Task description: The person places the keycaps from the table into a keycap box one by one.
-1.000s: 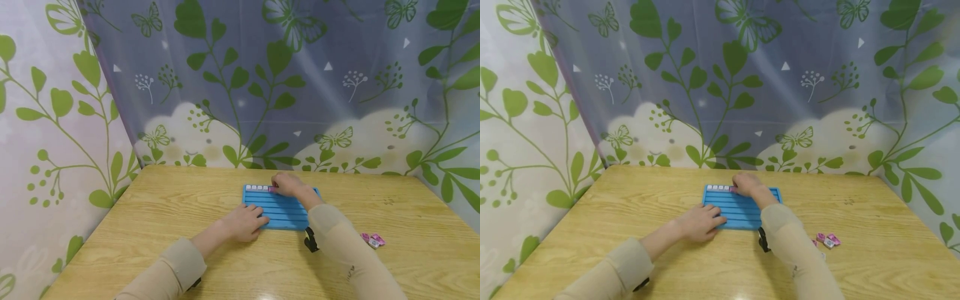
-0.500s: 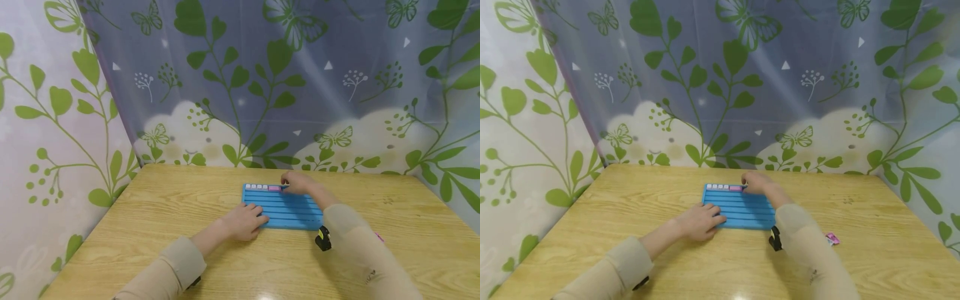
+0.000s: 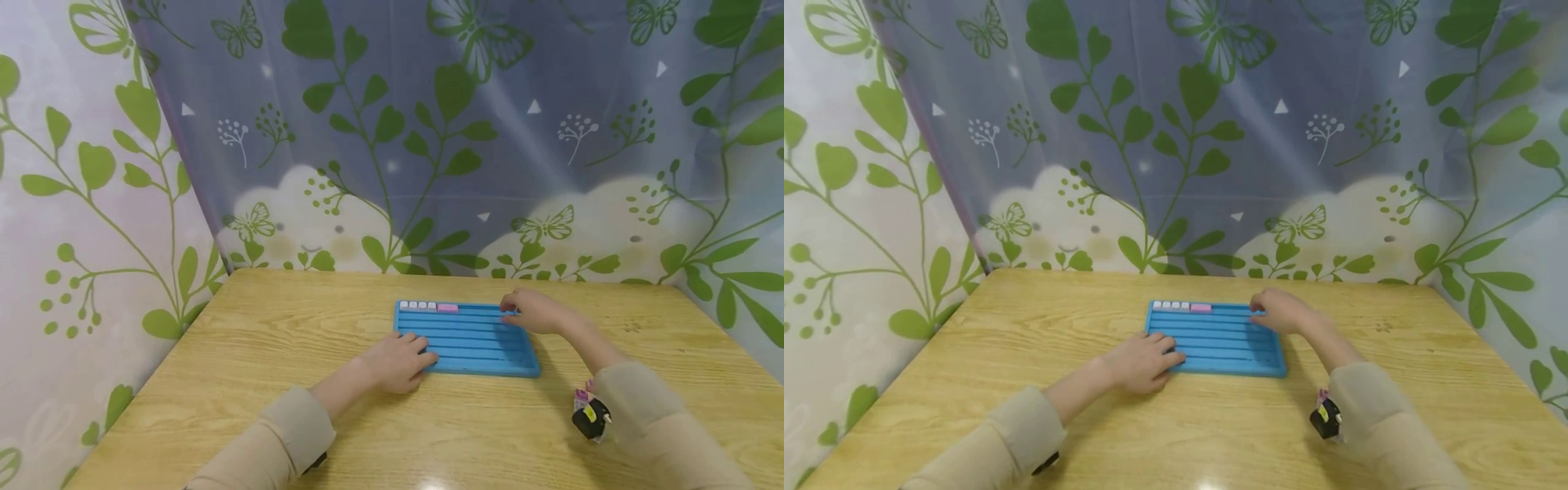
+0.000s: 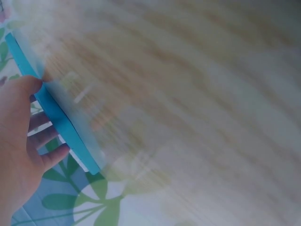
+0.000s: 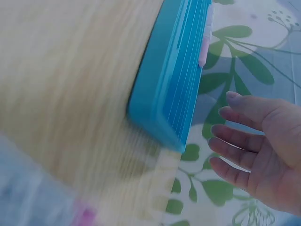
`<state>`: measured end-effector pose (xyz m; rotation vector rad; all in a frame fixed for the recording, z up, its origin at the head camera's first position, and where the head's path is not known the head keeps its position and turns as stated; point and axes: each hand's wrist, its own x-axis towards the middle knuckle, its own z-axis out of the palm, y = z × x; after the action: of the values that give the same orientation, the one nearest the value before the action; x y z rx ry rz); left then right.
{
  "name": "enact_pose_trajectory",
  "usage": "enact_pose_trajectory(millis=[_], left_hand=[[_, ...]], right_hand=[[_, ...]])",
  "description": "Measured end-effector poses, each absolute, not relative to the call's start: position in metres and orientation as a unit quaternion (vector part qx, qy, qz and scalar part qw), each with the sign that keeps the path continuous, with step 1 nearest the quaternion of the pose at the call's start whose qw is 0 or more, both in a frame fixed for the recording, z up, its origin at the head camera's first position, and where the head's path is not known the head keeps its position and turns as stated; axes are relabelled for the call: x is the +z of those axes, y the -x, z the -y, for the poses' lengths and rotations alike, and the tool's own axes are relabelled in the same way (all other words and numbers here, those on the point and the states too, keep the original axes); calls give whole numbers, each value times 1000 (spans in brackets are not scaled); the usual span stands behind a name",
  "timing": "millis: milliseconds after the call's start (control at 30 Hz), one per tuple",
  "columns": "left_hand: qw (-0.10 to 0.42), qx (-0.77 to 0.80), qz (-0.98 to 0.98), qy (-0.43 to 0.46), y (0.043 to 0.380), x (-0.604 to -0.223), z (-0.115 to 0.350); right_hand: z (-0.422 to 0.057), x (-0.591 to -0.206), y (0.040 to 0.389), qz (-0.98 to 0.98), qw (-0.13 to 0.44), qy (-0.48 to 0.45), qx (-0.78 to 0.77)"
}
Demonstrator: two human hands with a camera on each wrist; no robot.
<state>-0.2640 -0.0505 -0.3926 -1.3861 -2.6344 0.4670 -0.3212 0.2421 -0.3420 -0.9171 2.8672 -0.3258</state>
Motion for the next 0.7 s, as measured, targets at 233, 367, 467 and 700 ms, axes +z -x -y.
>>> enact_pose_trajectory(millis=[233, 367, 467, 700], left_hand=[[68, 152, 873, 459, 264, -394, 50], [68, 154, 872, 459, 264, -396, 50], [69, 154, 872, 459, 264, -397, 51], [81, 153, 869, 463, 265, -395, 50]], right_hand=[[-274, -346, 296, -944, 57, 298, -128], [-293, -348, 281, -945, 70, 292, -131], [-309, -350, 271, -942, 85, 295, -134], [-334, -348, 255, -939, 172, 265, -138]])
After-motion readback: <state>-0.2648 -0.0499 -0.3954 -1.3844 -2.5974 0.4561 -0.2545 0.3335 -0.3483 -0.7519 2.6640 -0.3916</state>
